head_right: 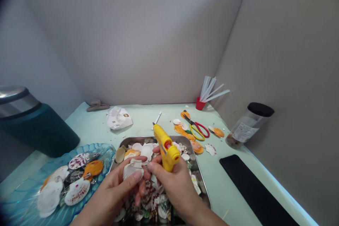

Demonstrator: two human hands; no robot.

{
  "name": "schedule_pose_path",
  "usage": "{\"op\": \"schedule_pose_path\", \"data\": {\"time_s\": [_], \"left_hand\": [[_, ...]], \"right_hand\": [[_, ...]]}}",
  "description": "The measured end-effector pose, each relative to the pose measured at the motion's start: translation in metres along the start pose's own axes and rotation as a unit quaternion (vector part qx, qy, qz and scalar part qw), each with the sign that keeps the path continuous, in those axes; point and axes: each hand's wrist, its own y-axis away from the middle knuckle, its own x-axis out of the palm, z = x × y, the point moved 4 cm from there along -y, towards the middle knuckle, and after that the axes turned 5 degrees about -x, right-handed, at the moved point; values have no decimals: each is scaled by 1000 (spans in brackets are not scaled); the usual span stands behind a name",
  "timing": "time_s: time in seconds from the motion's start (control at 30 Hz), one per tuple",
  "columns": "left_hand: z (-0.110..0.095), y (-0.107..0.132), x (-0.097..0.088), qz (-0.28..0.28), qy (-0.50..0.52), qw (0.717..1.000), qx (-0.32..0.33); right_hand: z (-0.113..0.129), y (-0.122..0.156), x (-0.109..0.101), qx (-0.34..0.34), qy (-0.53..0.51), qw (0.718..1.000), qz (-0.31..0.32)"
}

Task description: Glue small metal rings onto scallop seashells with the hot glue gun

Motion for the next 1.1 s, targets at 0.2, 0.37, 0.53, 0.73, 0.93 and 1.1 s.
{"op": "schedule_pose_path", "data": {"time_s": [0.2, 0.37, 0.53, 0.73, 0.93, 1.1], "left_hand": [[5, 3, 2, -39, -36, 998, 25], [9, 3, 2, -53, -55, 997, 26], [7, 4, 2, -80, -91, 991, 58], [9, 5, 3, -74, -132, 986, 64], [5, 8, 4, -100, -93, 989, 61], [1, 11, 2, -128, -142, 977, 95]], "right_hand": [[-14, 4, 20, 28, -100, 993, 55], [-17, 8, 24, 36, -128, 988, 84], [-12, 9, 20, 31, -101, 993, 48], [-14, 9, 17, 47, -72, 996, 12], [-9, 8, 14, 37, -23, 999, 1], [-12, 7, 13, 75, -66, 995, 9]]}}
